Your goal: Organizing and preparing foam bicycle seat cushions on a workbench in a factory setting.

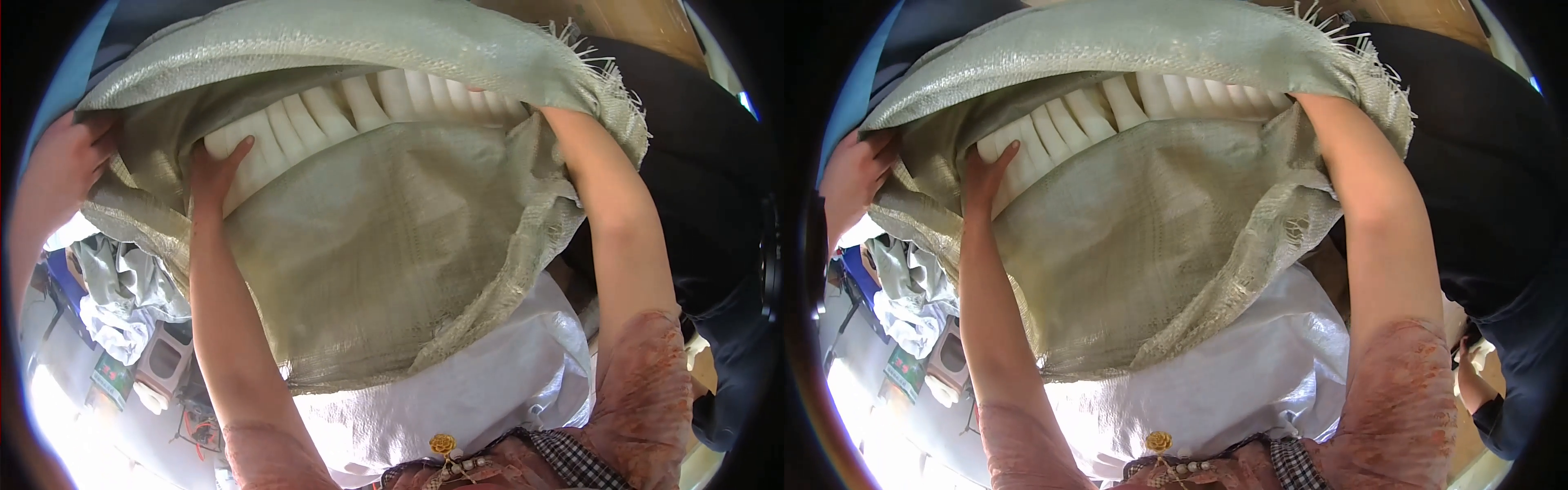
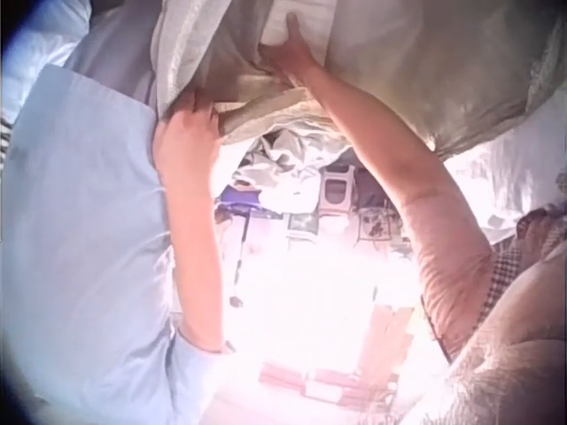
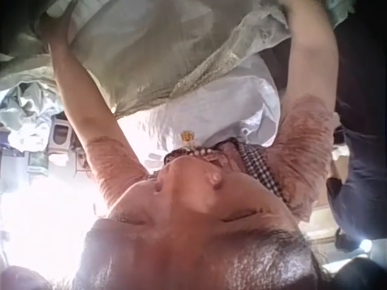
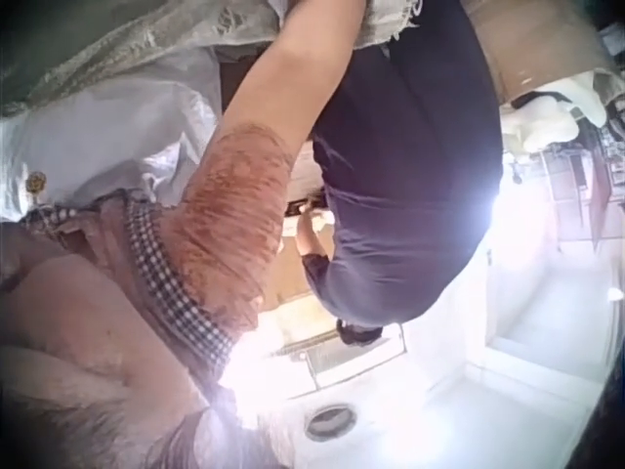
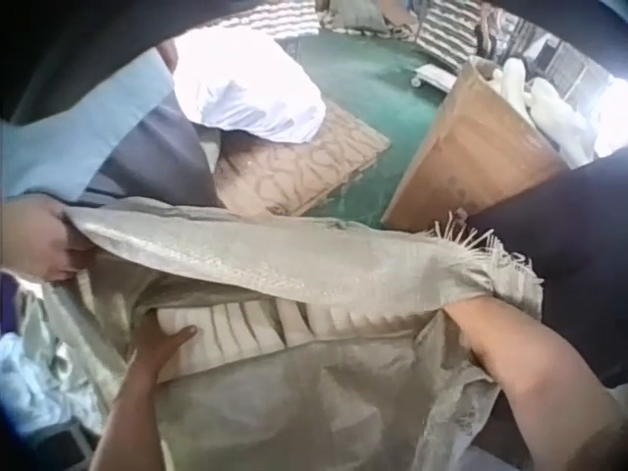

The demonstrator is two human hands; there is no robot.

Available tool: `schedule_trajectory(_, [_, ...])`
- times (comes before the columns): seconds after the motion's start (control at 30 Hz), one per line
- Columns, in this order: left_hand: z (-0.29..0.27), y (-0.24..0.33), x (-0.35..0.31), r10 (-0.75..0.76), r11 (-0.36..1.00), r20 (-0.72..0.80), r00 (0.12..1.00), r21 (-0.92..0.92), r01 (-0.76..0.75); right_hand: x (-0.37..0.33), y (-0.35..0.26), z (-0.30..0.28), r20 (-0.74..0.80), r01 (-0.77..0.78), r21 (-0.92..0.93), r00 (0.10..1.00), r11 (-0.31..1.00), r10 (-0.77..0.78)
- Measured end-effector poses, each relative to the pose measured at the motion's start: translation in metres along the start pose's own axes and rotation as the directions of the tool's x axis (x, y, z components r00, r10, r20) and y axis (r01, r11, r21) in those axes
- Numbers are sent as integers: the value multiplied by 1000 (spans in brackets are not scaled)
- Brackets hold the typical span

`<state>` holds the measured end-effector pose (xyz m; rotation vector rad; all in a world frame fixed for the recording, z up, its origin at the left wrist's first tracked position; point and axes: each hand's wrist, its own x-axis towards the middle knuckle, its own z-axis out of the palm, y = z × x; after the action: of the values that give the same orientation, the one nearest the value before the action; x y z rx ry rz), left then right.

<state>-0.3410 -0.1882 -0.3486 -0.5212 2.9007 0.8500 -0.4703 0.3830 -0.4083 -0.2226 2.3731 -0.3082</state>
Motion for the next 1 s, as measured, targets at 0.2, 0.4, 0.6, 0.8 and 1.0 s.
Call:
schedule_trajectory(0.2, [-8,4,22,-26,997,233,972,70,10,33,-34,4,65,45,52,997,998,-49])
schedule_trajectory(0.4, [36,88,3,-291,833,7,957,493,250,17,-59,11,122,48,46,991,998,-53])
schedule_trajectory(0.6, [56,68,18,-272,760,-4,962,613,217,5,-69,6,196,58,86,978,995,-74])
schedule_trajectory(0.8, [62,74,37,-417,659,37,908,700,274,8,-87,9,259,42,122,963,992,-73])
schedule_trajectory(1.0, [78,51,3,-302,742,-123,945,592,314,-14,-137,-3,240,174,248,942,953,-235])
